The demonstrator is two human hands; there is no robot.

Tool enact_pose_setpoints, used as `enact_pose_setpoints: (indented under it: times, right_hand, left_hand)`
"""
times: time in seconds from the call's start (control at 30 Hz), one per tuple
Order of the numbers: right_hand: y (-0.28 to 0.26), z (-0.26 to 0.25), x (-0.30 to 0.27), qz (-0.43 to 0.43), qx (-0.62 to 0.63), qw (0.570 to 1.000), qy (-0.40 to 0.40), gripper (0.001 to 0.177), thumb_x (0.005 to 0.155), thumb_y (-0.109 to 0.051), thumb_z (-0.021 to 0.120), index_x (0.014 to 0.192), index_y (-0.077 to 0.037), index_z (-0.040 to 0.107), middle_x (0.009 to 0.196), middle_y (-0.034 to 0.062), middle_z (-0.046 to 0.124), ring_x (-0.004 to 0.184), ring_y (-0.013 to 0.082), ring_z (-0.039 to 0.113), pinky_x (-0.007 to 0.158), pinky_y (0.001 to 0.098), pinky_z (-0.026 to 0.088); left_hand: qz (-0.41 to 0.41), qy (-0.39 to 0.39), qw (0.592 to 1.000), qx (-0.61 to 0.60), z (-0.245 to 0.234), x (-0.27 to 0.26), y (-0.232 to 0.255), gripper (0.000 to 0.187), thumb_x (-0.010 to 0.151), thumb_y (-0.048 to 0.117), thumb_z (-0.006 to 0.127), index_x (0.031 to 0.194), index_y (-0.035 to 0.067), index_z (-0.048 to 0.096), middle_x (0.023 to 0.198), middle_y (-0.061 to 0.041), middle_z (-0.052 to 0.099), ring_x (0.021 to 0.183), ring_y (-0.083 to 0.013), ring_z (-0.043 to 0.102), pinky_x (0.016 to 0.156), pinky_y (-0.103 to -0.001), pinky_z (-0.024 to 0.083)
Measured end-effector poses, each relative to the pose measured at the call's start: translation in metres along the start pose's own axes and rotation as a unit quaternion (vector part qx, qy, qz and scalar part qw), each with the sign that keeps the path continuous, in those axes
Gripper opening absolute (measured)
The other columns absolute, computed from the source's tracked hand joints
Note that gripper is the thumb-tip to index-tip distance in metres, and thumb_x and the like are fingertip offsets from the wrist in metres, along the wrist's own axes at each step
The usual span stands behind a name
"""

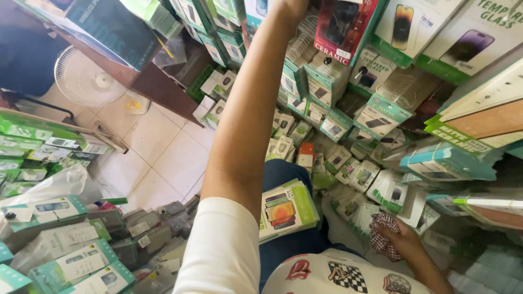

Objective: Cleaning and organizing stacks of mobile phone screen protector packaging using a cloth.

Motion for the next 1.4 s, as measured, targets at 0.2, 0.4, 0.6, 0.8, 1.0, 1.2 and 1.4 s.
enact_pose_setpoints:
  times: [0.2, 0.4, 0.6, 0.8, 1.0, 1.2, 1.4]
  right_hand:
    - [-0.025, 0.007, -0.013, 0.023, -0.067, 0.997, 0.013, 0.063, 0.088, -0.019, 0.075, 0.146, -0.003, 0.06, 0.11, 0.0287, 0.076, 0.082, 0.0388, 0.073, 0.067, 0.0438, 0.054]
    - [-0.027, 0.01, -0.004, -0.006, -0.082, 0.997, -0.011, 0.065, 0.086, -0.02, 0.074, 0.146, -0.001, 0.059, 0.115, 0.0281, 0.075, 0.092, 0.039, 0.071, 0.077, 0.0445, 0.052]
    - [-0.02, 0.01, 0.009, -0.03, -0.076, 0.996, -0.035, 0.056, 0.086, -0.013, 0.075, 0.14, 0.0, 0.065, 0.109, 0.0261, 0.077, 0.086, 0.036, 0.071, 0.075, 0.0418, 0.052]
    - [-0.015, -0.002, 0.005, -0.022, -0.166, 0.986, -0.025, 0.066, 0.084, -0.025, 0.077, 0.144, -0.002, 0.061, 0.116, 0.0246, 0.078, 0.096, 0.0349, 0.074, 0.083, 0.0417, 0.053]
    - [0.029, -0.055, 0.014, -0.015, -0.101, 0.994, -0.028, 0.055, 0.083, -0.011, 0.081, 0.134, 0.006, 0.07, 0.113, 0.029, 0.083, 0.091, 0.0384, 0.077, 0.078, 0.0445, 0.056]
    - [0.037, -0.092, -0.002, 0.013, -0.208, 0.978, 0.031, 0.06, 0.086, -0.023, 0.081, 0.141, -0.005, 0.066, 0.118, 0.0254, 0.082, 0.093, 0.0371, 0.078, 0.081, 0.0436, 0.057]
    - [0.034, -0.093, -0.015, -0.019, -0.197, 0.979, 0.039, 0.056, 0.085, -0.021, 0.082, 0.137, -0.004, 0.072, 0.116, 0.0237, 0.086, 0.094, 0.0354, 0.082, 0.083, 0.0426, 0.061]
  left_hand:
    - [-0.005, -0.017, 0.999, -0.036, -0.01, 0.004, 0.004, 0.08, 0.101, 0.063, 0.025, 0.137, 0.0, 0.058, 0.137, -0.017, 0.064, 0.119, -0.0319, 0.061, 0.105, -0.044, 0.04]
    - [-0.127, 0.016, 0.96, 0.248, -0.014, -0.095, 0.049, 0.073, 0.102, 0.053, 0.02, 0.142, 0.0, 0.051, 0.145, -0.025, 0.058, 0.135, -0.0362, 0.057, 0.115, -0.048, 0.045]
    - [-0.161, -0.016, 0.938, 0.307, -0.016, -0.221, 0.109, 0.038, 0.101, 0.028, 0.054, 0.129, 0.005, 0.064, 0.117, -0.013, 0.07, 0.096, -0.023, 0.068, 0.082, -0.035, 0.055]
    - [-0.207, 0.109, 0.93, 0.283, -0.029, -0.325, 0.127, 0.031, 0.097, 0.016, 0.059, 0.124, 0.004, 0.068, 0.118, -0.009, 0.074, 0.108, -0.0213, 0.07, 0.095, -0.033, 0.053]
    - [-0.294, 0.223, 0.907, 0.203, -0.039, -0.409, 0.115, 0.033, 0.097, 0.017, 0.055, 0.121, 0.0, 0.072, 0.117, -0.01, 0.076, 0.107, -0.0188, 0.069, 0.094, -0.031, 0.051]
    - [-0.389, 0.296, 0.857, 0.162, -0.051, -0.465, 0.099, 0.036, 0.097, 0.017, 0.055, 0.121, -0.003, 0.073, 0.121, -0.016, 0.078, 0.119, -0.026, 0.071, 0.104, -0.038, 0.051]
    - [-0.369, 0.315, 0.849, 0.211, -0.055, -0.455, 0.117, 0.035, 0.096, 0.016, 0.054, 0.12, -0.003, 0.072, 0.12, -0.017, 0.078, 0.118, -0.0277, 0.073, 0.105, -0.04, 0.054]
Point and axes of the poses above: each hand's wrist, its own x-axis towards the middle knuckle, its own z-axis out of the palm, y = z × x, the point moved 3 cm from there along x, towards the middle knuckle
